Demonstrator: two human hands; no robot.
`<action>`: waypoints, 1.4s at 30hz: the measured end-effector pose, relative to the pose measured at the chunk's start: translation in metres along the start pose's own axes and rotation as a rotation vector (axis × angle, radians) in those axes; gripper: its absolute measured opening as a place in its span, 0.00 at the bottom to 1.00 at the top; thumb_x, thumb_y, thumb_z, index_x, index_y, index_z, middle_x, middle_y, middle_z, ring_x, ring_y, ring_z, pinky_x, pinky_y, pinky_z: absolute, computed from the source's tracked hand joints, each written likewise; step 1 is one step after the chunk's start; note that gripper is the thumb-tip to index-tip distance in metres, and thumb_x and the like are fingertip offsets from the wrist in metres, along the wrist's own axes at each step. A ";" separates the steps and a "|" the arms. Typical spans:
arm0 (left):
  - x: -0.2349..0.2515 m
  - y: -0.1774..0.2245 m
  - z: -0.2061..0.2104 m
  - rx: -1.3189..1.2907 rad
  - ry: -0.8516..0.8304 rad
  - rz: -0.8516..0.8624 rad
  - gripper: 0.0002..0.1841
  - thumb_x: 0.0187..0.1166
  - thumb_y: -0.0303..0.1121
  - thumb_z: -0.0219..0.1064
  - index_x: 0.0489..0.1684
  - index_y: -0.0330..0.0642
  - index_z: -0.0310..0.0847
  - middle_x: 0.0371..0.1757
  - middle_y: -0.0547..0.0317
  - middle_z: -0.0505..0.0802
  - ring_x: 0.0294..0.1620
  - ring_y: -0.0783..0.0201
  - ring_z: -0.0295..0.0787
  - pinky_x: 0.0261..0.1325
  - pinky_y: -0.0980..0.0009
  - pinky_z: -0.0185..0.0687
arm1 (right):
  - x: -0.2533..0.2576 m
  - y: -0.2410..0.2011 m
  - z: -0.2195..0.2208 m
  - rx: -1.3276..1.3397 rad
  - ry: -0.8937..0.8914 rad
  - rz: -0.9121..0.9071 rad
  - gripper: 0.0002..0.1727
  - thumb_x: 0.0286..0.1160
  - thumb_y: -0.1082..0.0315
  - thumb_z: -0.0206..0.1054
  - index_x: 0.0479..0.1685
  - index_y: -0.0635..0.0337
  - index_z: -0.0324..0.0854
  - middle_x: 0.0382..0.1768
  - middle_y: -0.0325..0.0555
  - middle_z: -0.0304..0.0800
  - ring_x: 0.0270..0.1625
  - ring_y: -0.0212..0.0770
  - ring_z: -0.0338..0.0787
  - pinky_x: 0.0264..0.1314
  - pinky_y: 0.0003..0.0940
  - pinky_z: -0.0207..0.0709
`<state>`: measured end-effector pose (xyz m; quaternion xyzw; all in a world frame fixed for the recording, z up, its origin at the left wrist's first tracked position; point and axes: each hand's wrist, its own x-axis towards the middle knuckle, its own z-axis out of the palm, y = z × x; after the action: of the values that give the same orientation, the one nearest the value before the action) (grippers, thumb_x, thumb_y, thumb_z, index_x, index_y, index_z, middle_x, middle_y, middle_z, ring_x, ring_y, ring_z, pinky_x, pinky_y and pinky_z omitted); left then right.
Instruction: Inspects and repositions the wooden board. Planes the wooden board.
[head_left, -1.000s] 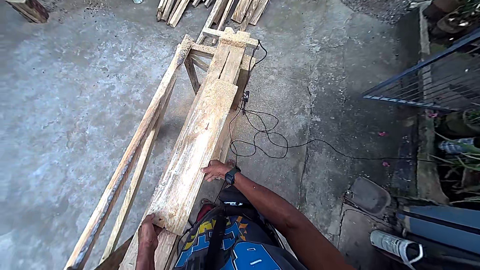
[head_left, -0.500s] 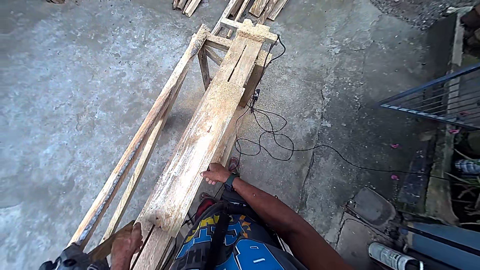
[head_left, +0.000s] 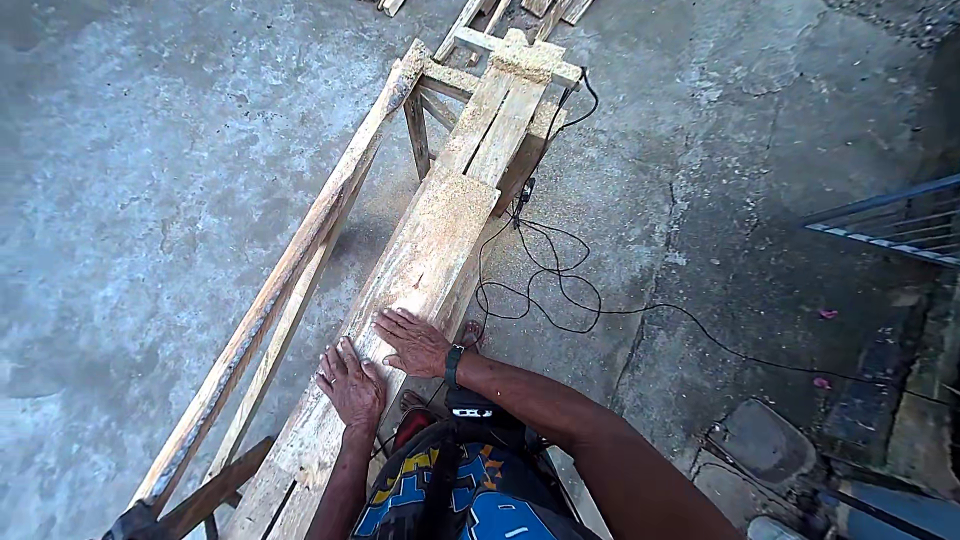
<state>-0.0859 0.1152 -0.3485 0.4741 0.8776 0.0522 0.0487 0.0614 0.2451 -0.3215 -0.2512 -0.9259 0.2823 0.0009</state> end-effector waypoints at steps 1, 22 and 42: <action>0.001 0.000 0.002 0.009 0.011 -0.001 0.39 0.84 0.58 0.28 0.95 0.53 0.55 0.93 0.42 0.63 0.94 0.40 0.52 0.89 0.34 0.40 | 0.007 0.009 0.003 -0.021 -0.017 -0.069 0.42 0.89 0.38 0.46 0.95 0.56 0.53 0.96 0.49 0.49 0.98 0.48 0.44 0.99 0.49 0.31; -0.001 -0.001 0.007 0.040 0.035 -0.035 0.44 0.81 0.64 0.21 0.95 0.54 0.57 0.92 0.47 0.66 0.94 0.45 0.54 0.91 0.36 0.38 | 0.032 0.220 -0.176 -0.152 0.337 0.298 0.41 0.89 0.39 0.38 0.93 0.56 0.56 0.94 0.52 0.53 0.96 0.56 0.47 0.96 0.64 0.38; 0.007 0.006 -0.001 -0.031 0.034 -0.046 0.39 0.84 0.59 0.29 0.94 0.58 0.59 0.92 0.46 0.67 0.93 0.42 0.56 0.90 0.34 0.40 | -0.028 0.137 -0.069 0.719 0.640 0.905 0.54 0.79 0.43 0.65 0.96 0.65 0.39 0.90 0.70 0.52 0.86 0.58 0.69 0.83 0.50 0.72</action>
<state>-0.0853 0.1239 -0.3469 0.4520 0.8880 0.0729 0.0422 0.1594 0.3661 -0.3313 -0.6709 -0.5310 0.4580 0.2411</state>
